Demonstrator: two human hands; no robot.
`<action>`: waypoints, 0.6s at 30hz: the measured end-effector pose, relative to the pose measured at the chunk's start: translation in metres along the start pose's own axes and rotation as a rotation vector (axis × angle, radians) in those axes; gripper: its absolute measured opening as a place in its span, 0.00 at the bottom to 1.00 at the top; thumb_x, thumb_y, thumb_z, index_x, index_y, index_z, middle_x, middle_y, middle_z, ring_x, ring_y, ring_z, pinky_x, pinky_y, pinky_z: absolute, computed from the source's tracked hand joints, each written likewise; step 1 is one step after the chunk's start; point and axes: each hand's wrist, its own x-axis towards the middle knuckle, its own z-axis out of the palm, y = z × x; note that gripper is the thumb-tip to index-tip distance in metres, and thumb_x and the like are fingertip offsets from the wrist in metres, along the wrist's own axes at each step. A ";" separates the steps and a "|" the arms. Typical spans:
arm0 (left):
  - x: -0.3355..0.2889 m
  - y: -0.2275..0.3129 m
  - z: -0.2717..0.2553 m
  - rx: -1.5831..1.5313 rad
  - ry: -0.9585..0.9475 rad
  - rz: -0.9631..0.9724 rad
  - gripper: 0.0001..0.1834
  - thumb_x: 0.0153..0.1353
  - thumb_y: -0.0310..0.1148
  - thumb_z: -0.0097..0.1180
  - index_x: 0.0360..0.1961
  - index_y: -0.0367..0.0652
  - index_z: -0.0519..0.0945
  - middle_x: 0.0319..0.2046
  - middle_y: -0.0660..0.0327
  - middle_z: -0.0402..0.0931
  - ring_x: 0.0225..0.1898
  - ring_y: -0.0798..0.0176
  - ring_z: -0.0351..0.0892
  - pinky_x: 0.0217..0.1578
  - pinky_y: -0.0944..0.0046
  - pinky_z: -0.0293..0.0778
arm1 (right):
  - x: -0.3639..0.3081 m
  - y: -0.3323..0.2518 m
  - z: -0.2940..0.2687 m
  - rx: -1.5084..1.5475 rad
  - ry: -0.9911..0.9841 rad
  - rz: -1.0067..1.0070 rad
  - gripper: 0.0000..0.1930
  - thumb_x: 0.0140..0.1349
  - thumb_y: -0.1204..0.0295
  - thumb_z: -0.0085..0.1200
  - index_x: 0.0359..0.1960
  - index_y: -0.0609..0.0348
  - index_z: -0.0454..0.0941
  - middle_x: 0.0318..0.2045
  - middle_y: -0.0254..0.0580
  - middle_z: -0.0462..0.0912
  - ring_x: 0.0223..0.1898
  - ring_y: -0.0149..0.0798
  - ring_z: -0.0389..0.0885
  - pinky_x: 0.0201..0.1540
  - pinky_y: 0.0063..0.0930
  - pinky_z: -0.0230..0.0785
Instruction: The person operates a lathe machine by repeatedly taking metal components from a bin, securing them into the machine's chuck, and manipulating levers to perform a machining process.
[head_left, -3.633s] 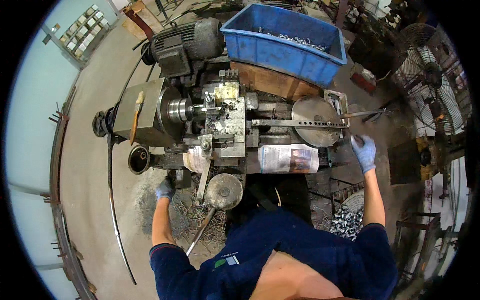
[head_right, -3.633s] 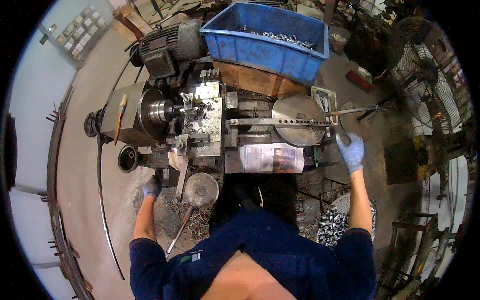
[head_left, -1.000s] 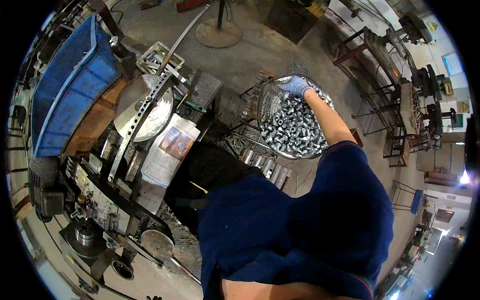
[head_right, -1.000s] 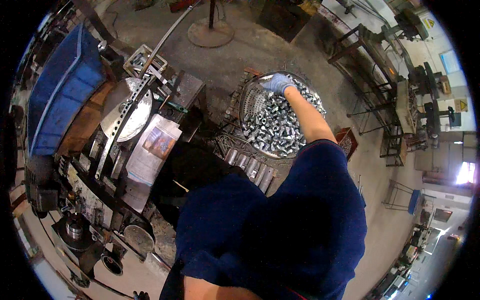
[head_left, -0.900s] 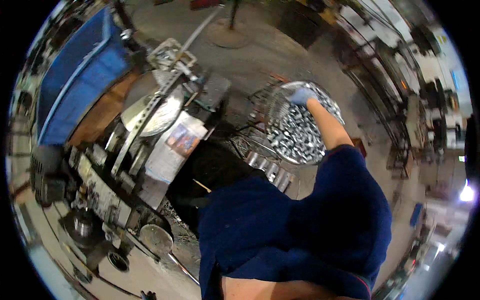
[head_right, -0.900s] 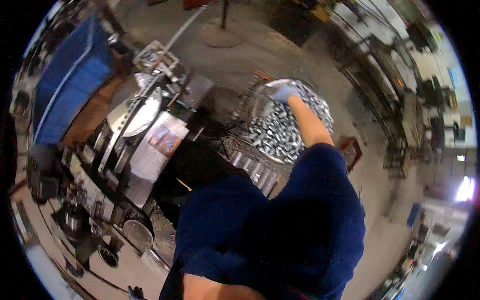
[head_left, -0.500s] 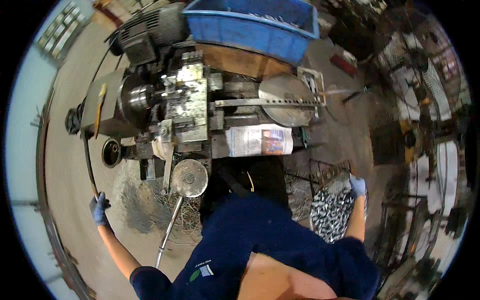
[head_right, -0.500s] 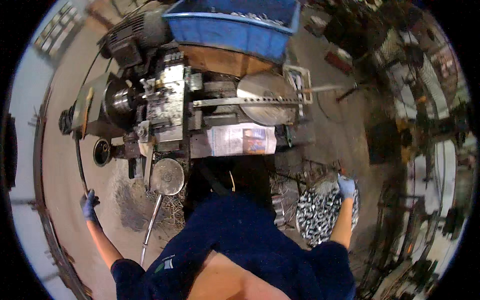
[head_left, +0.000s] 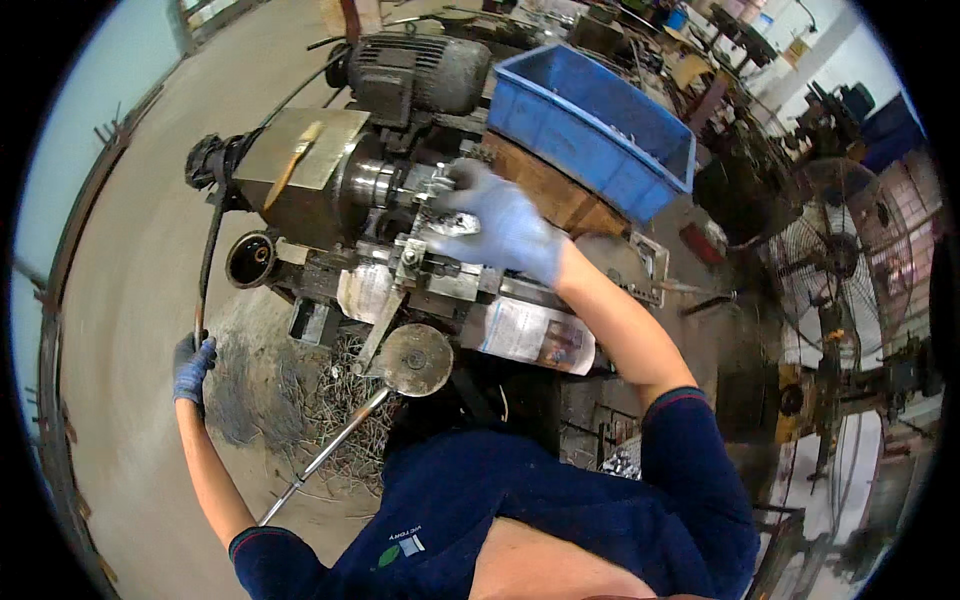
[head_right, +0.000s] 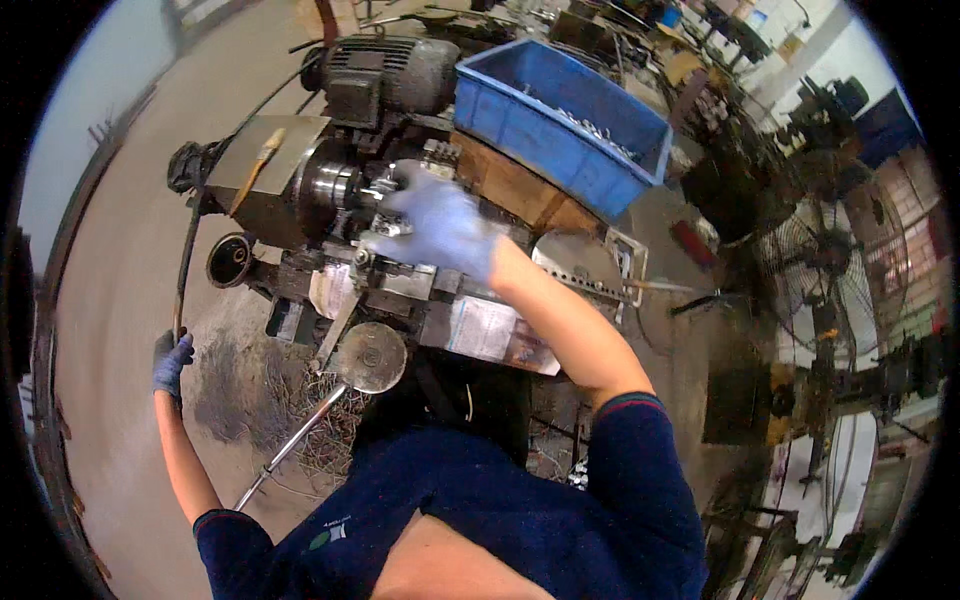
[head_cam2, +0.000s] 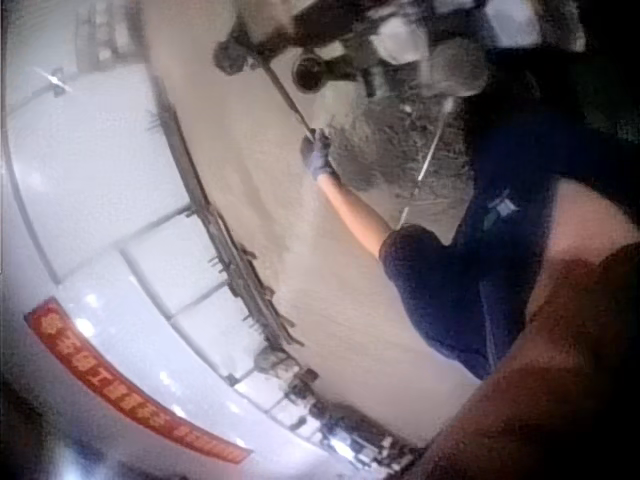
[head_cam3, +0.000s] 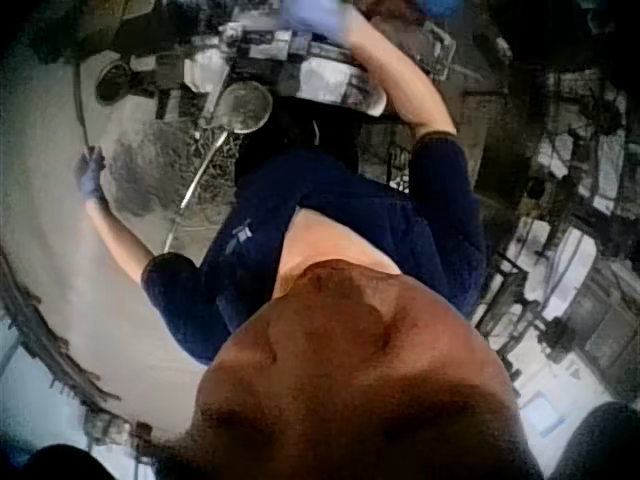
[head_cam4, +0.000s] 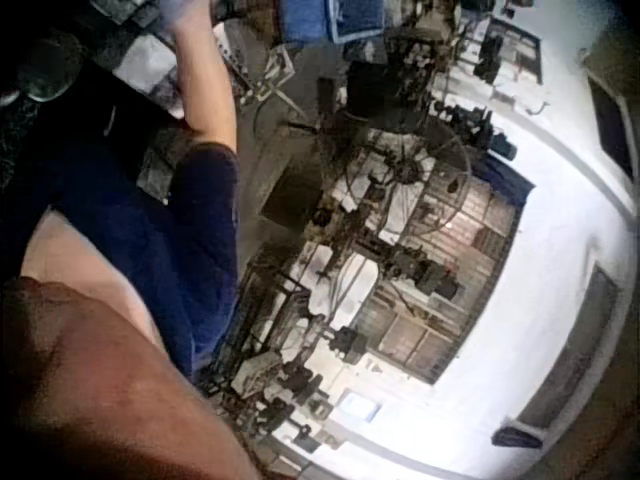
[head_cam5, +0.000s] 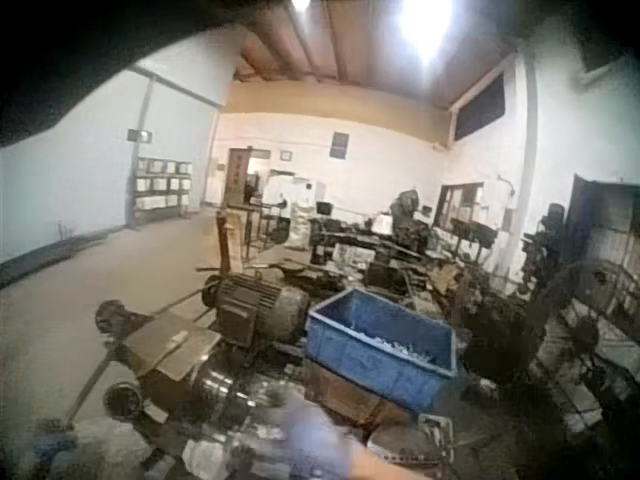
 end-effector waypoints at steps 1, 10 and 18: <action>-0.009 0.000 -0.002 -0.018 0.006 0.004 0.21 0.55 0.39 0.58 0.43 0.34 0.74 0.23 0.63 0.73 0.22 0.70 0.71 0.21 0.70 0.68 | 0.028 -0.002 0.015 -0.146 -0.055 -0.121 0.25 0.49 0.49 0.58 0.34 0.62 0.81 0.49 0.58 0.70 0.43 0.55 0.75 0.49 0.40 0.69; -0.056 -0.043 -0.029 -0.034 -0.001 -0.089 0.21 0.55 0.38 0.59 0.45 0.33 0.76 0.22 0.60 0.75 0.22 0.68 0.74 0.22 0.68 0.72 | 0.098 0.009 0.086 -0.379 -0.347 0.050 0.34 0.44 0.42 0.57 0.36 0.67 0.79 0.36 0.59 0.76 0.39 0.54 0.78 0.43 0.40 0.71; -0.054 -0.031 -0.023 0.277 0.095 -0.090 0.16 0.55 0.39 0.55 0.38 0.37 0.79 0.22 0.56 0.77 0.22 0.62 0.77 0.25 0.60 0.72 | 0.113 -0.001 0.086 -0.092 -0.280 0.161 0.23 0.50 0.46 0.54 0.29 0.55 0.81 0.31 0.51 0.82 0.34 0.49 0.80 0.39 0.36 0.72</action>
